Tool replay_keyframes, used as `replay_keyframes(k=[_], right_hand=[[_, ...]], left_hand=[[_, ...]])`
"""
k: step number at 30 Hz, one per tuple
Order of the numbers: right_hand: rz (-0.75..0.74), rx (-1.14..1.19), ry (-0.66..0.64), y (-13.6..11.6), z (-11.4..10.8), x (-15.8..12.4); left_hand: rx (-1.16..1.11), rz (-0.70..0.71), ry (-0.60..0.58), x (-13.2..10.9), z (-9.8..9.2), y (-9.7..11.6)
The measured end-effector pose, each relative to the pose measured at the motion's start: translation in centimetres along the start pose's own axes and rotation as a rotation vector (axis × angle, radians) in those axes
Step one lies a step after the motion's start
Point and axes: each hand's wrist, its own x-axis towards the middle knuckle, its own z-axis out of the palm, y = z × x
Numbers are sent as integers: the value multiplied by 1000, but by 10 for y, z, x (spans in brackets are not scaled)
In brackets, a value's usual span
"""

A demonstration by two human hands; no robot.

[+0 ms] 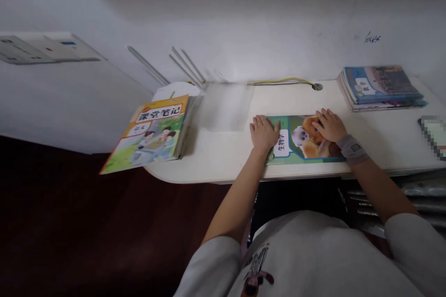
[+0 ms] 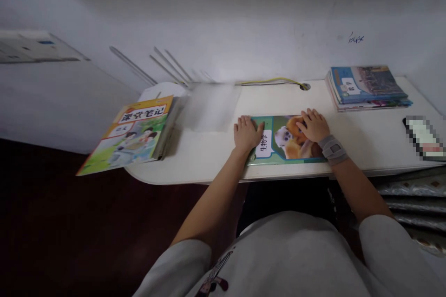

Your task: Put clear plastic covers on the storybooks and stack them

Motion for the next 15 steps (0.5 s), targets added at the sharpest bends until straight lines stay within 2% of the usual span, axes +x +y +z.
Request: replay_keyframes(k=[3,7,10,12,15], right_hand=[[-18,10,15,5,3,2],[-5,26,19,7,4,5],[-9,28,50,8,4,11],[-38,44,72,10,4,16],[-107,112,93,16,5,24]], left_hand=[[-90,4,55,2,-2,-2],[-441,-22,124,14,-8,-9],[-617,-66,131,28,-13,-16],[-840,-62,75,37,-17,-21],[-1259,-28,-170,48,-23,-25]])
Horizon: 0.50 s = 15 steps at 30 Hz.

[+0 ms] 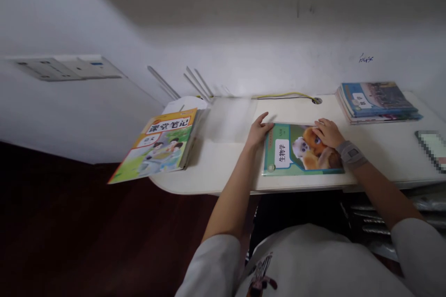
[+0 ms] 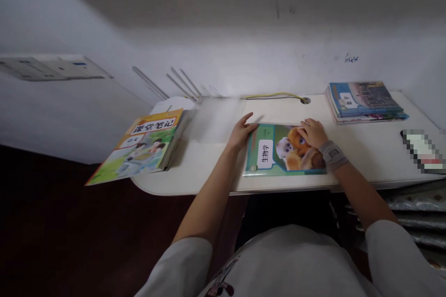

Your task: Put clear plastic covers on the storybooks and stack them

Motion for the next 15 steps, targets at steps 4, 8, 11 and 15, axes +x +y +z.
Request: replay_keyframes(k=[4,8,11,15], right_hand=[[-60,80,36,6,-2,5],[-112,165,62,7,-14,3],[-116,248,49,9,-28,-1],[-81,325,-10,15,-49,-7]], left_hand=[[-88,-106,-171,7,-7,10],[-2,-84,-175,3,-13,22],[115,-31,-161,-4,-16,28],[162,15,-108,-11,-13,31]])
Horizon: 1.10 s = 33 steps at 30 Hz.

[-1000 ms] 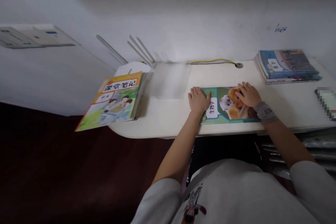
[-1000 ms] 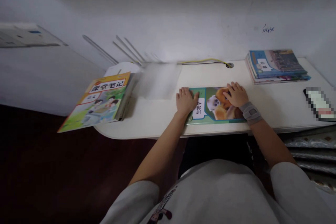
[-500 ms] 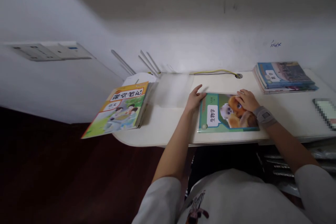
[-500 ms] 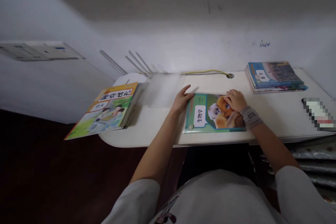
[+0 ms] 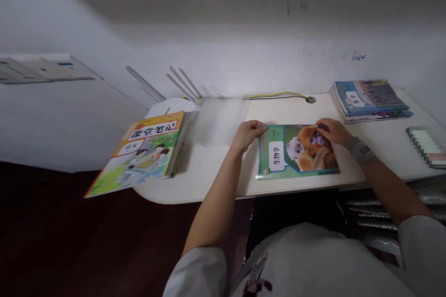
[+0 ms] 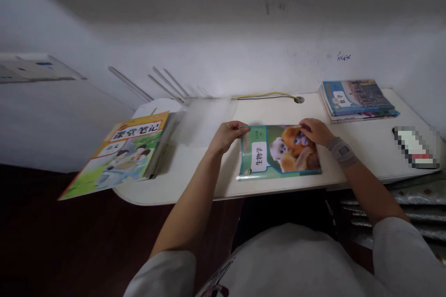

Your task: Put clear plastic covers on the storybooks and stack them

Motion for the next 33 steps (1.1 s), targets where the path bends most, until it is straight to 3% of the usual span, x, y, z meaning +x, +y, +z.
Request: replay_keyframes(k=[4,10,13,16,21,23,25,27,30,33], right_hand=[[84,134,5,7,-19,-7],[258,380,117,13,-23,-10],[412,301,165,13,-8,-3],[489,124,121,16,8,7],[550,-57,37,17,16,9],[580,-225,30,11,14,7],[529,-407,42,2,13,8],[361,-485,25,-10,16,12],[55,-420,-116,-31,31,21],[-72,-357,-201,-48,51,26]], left_hand=[[-70,44,65,-3,3,-2],[-188,-84,34,-2,7,-8],[132,-110,125,4,11,-12],[461,-122,223,9,15,-14],[921,-239,186,9,22,-10],[1046,-206,196,7,25,-7],[1137,-84,241,6,31,-5],[1215,96,215,5,43,-4],[1231,308,-32,4,72,-6],[1205,371,-181,1,97,-12]])
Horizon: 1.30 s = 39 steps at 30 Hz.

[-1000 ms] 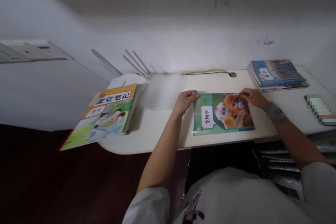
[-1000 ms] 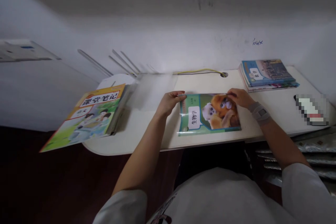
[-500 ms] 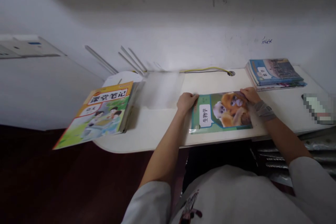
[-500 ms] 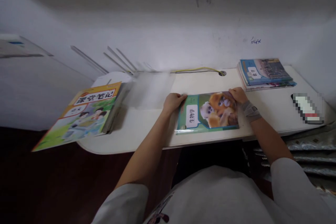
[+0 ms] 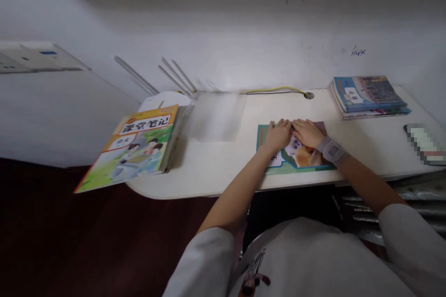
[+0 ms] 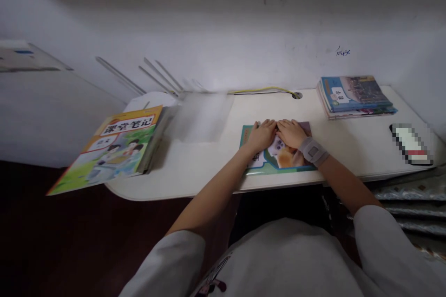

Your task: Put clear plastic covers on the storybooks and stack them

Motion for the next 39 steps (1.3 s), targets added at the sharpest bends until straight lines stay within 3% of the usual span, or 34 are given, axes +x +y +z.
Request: replay_keyframes(k=[3,10,15,19,23,27,31,35,39], right_hand=[[-15,15,-5,-3,9,-2],[8,-14,21,35,12,-30],[52,-31,23,47,18,-39],[75,-37,46,45,20,-39],[70,-46,72,44,22,-38],[78,-60,94,45,25,-38],[70,-68,104,46,28,-37],[76,-55,108,47,30,-37],[81,-53,112,48,31,-38]], left_hand=[[-4,12,12,-2,9,2],[-25,-111,-16,-17,6,-38],[-23,-123,96,-23,2,-44],[50,-202,136,-12,-2,-40],[61,-256,97,9,-11,-41],[-158,-334,23,22,-21,-52],[-314,-406,-2,21,-30,-74],[-475,-502,0,2,-38,-89],[-667,-542,-75,-30,-41,-88]])
